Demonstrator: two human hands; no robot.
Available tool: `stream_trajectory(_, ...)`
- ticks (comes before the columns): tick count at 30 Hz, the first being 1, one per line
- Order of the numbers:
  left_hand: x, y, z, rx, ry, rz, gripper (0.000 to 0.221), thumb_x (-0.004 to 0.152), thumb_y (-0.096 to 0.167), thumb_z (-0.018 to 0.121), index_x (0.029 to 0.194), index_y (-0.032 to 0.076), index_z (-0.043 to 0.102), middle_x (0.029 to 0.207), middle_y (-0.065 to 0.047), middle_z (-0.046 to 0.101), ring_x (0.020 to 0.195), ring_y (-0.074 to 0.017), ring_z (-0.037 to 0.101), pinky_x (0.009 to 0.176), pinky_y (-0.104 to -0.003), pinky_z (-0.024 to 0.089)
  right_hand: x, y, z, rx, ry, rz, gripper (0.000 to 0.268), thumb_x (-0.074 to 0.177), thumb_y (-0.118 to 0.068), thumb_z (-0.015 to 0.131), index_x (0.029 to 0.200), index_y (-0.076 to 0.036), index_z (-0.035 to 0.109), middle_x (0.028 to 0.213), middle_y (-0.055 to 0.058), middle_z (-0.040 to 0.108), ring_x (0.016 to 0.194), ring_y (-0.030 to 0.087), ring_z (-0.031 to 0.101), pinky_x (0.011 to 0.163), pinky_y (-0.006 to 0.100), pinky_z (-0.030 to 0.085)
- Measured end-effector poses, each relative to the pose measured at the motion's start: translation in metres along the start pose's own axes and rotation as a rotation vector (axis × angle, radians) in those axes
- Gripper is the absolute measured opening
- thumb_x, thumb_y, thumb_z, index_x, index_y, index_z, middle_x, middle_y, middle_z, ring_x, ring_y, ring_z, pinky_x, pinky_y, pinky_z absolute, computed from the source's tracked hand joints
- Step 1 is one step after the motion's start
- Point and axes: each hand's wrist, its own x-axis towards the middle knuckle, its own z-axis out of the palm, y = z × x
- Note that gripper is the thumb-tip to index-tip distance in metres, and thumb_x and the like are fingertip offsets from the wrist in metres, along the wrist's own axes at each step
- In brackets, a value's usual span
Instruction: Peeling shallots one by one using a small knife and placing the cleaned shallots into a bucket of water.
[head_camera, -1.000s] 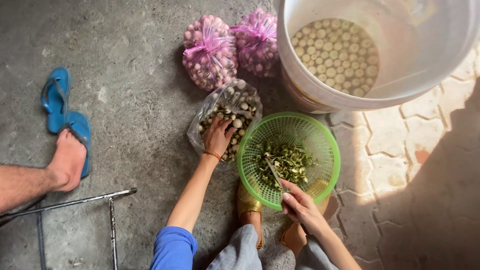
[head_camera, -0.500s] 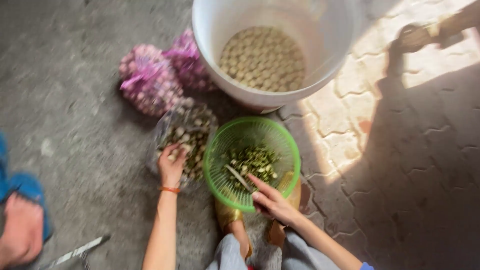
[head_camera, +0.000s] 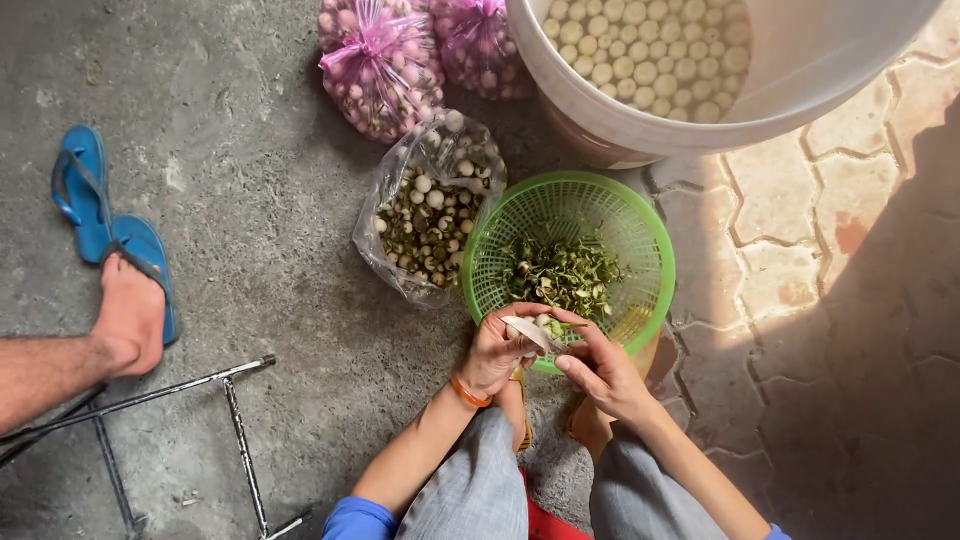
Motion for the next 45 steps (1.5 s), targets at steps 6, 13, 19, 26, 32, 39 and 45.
stream_trajectory(6, -0.013, 0.004, 0.016, 0.148, 0.013, 0.103, 0.049, 0.075, 0.003, 0.09, 0.117, -0.01, 0.068, 0.098, -0.021, 0.076, 0.06, -0.0191, 0.072, 0.038, -0.02, 0.05, -0.009, 0.02, -0.01, -0.085, 0.077, -0.027, 0.047, 0.094, -0.006, 0.065, 0.14, 0.0, 0.055, 0.05, 0.005, 0.06, 0.039, 0.012, 0.051, 0.036, 0.022, 0.042)
stream_trajectory(13, -0.014, -0.009, 0.025, 0.023, -0.04, 0.059, 0.04, 0.079, 0.005, 0.086, 0.111, -0.011, 0.067, 0.077, -0.018, 0.072, 0.053, -0.0159, 0.068, 0.035, -0.018, 0.047, -0.021, 0.041, -0.011, 0.593, 0.009, 0.027, 0.037, 0.104, -0.01, 0.049, 0.139, -0.001, 0.044, 0.047, 0.003, 0.044, 0.031, 0.007, 0.038, 0.026, 0.017, 0.033)
stream_trajectory(19, -0.009, -0.003, 0.041, -0.107, -0.124, 0.001, 0.041, 0.084, 0.005, 0.081, 0.119, -0.009, 0.065, 0.075, -0.013, 0.07, 0.057, -0.0137, 0.068, 0.041, -0.017, 0.05, -0.026, 0.035, -0.023, 1.013, 0.042, 0.11, 0.045, 0.105, -0.031, 0.049, 0.142, -0.006, 0.046, 0.048, -0.003, 0.036, 0.029, 0.001, 0.033, 0.021, 0.015, 0.032)
stream_trajectory(26, 0.008, 0.0, 0.025, 0.165, -0.071, 0.204, 0.045, 0.071, -0.003, 0.09, 0.111, -0.008, 0.072, 0.071, -0.002, 0.064, 0.064, -0.0082, 0.067, 0.051, -0.017, 0.056, -0.025, 0.004, -0.011, 0.307, -0.036, 0.048, 0.065, 0.101, -0.006, 0.05, 0.162, -0.006, 0.028, 0.05, 0.006, 0.051, 0.033, 0.005, 0.041, 0.026, 0.015, 0.036)
stream_trajectory(32, -0.008, 0.034, 0.055, 0.14, -0.104, 0.156, 0.049, 0.081, 0.006, 0.086, 0.124, -0.009, 0.067, 0.078, -0.016, 0.073, 0.066, -0.0155, 0.072, 0.048, -0.017, 0.055, -0.032, 0.025, -0.019, 0.72, 0.045, 0.077, 0.054, 0.103, -0.012, 0.041, 0.157, -0.009, 0.039, 0.05, 0.005, 0.04, 0.031, 0.007, 0.037, 0.02, 0.017, 0.037)
stream_trajectory(39, 0.004, -0.008, 0.027, -0.199, -0.04, -0.131, 0.046, 0.094, 0.025, 0.075, 0.131, 0.0, 0.063, 0.099, -0.016, 0.075, 0.081, -0.0217, 0.075, 0.051, -0.019, 0.056, -0.026, 0.01, -0.014, 0.402, -0.027, -0.005, 0.066, 0.103, -0.007, 0.044, 0.164, -0.008, 0.019, 0.054, 0.006, 0.05, 0.034, 0.005, 0.039, 0.025, 0.016, 0.037)
stream_trajectory(45, 0.006, -0.017, 0.017, -0.254, -0.039, -0.214, 0.035, 0.097, 0.017, 0.07, 0.13, 0.007, 0.066, 0.112, -0.017, 0.075, 0.094, -0.029, 0.076, 0.059, -0.022, 0.061, -0.031, 0.036, -0.021, 0.418, 0.097, 0.01, 0.052, 0.104, -0.007, 0.042, 0.156, -0.003, 0.04, 0.048, 0.01, 0.047, 0.029, 0.008, 0.035, 0.021, 0.018, 0.036)
